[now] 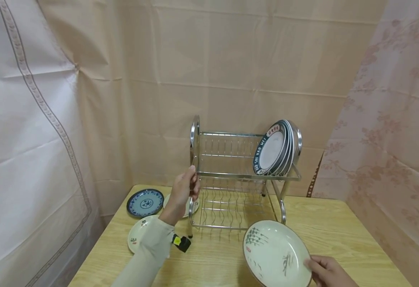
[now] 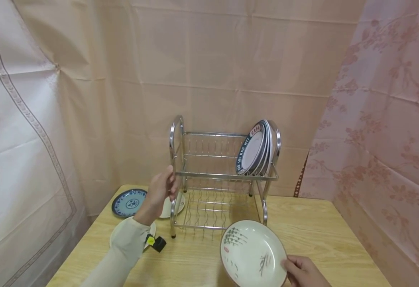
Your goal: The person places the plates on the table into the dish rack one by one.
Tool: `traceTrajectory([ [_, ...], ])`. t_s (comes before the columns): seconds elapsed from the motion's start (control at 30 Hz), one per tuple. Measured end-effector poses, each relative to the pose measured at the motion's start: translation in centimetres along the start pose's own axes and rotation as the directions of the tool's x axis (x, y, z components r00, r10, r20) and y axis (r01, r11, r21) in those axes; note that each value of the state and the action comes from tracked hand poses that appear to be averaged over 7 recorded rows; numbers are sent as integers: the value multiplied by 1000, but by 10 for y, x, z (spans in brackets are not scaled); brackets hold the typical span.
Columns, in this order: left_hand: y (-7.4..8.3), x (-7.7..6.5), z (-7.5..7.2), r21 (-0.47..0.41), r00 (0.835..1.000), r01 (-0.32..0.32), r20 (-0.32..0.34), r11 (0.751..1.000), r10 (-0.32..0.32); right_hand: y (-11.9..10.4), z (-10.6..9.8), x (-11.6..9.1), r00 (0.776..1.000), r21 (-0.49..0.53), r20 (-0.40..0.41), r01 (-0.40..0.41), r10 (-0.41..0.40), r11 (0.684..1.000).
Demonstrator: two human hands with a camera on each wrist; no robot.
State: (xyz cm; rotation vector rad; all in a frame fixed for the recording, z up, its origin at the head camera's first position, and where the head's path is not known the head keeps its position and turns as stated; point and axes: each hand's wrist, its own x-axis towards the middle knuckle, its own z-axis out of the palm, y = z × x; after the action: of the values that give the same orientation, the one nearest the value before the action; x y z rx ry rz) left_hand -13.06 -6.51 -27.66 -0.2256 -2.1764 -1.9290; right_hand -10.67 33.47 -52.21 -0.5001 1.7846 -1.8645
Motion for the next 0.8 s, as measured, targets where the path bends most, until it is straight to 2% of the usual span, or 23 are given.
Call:
traceTrajectory([
  [0.43,2,-1,1,-14,1000,-12,2,1000,13,-25,0,-9,996,-129,-83,32,-43,991],
  [0.67,0,0,1,-12,1000,-21,2,1000,21,-37,-3,-12,984,-103,-45,166,-171,981],
  [0.8,0,1,1,-15,1000,-19,1,1000,19,-44,-4,-15,982,-104,-76,165,-173,981],
])
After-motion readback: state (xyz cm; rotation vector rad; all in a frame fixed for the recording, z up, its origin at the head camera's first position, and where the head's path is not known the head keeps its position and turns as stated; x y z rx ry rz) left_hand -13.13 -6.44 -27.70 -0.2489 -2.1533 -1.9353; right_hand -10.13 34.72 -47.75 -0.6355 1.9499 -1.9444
